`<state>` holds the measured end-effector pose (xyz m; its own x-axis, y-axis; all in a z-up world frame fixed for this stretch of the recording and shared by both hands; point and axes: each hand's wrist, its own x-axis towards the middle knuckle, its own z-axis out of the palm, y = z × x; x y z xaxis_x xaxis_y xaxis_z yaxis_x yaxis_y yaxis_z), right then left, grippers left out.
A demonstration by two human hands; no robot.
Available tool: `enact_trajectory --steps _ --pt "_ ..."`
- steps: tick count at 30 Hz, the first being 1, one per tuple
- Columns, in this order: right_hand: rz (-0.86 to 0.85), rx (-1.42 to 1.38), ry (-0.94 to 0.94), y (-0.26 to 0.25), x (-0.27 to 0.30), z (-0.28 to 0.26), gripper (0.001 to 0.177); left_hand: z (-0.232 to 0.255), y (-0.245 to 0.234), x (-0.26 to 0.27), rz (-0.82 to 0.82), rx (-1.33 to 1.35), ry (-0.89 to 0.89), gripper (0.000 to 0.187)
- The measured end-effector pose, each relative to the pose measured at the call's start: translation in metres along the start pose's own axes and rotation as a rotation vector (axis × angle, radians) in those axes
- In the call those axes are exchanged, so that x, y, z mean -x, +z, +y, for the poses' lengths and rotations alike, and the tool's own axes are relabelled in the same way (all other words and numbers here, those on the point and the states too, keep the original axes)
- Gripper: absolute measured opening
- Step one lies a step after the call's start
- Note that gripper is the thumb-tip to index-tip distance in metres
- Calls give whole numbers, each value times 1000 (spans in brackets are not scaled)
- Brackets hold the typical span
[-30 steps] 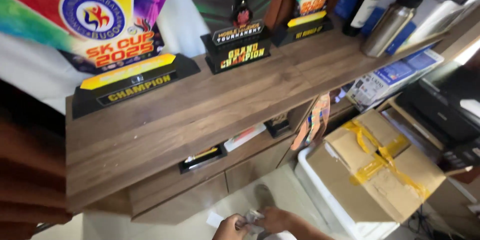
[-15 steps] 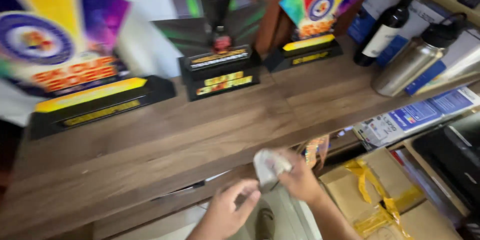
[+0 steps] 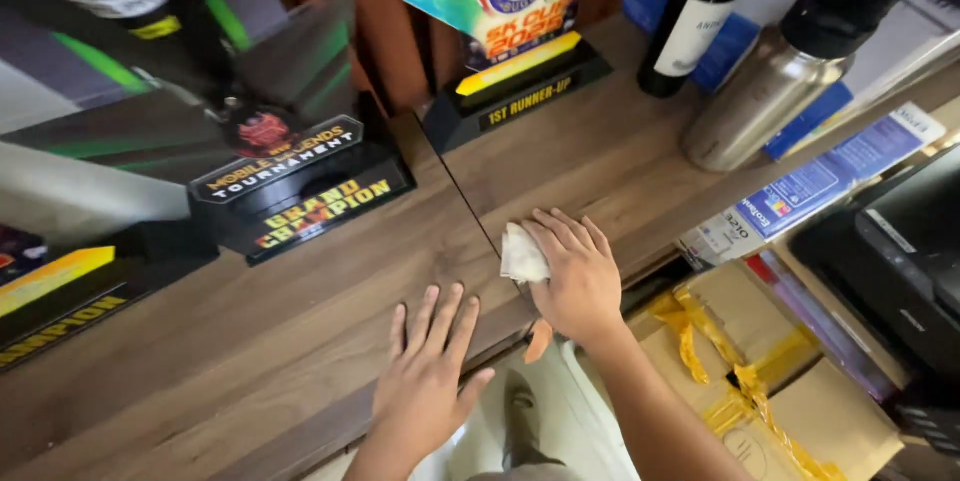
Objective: Cleaning and arranging trophies on a shelf.
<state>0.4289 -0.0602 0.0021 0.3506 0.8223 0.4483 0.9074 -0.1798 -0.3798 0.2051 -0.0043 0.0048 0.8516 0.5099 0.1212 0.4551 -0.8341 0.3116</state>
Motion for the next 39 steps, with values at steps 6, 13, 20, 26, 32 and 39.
enact_trajectory --steps 6,13,20,26,32,39 --pt "-7 -22 35 4 -4 4 65 0 1 -19 -45 -90 42 92" --pt "-40 -26 95 12 3 11 68 -7 11 -21 4 -96 116 75" --pt "28 -19 124 17 33 -18 67 -24 21 -10 46 -87 260 59" --pt "159 -113 250 36 128 -75 63 -22 18 1 20 4 408 70" --pt "140 -469 849 69 299 -110 51 -2 72 51 -195 469 636 59" --pt "344 -629 1189 91 440 -135 28 54 123 141 -594 569 774 45"
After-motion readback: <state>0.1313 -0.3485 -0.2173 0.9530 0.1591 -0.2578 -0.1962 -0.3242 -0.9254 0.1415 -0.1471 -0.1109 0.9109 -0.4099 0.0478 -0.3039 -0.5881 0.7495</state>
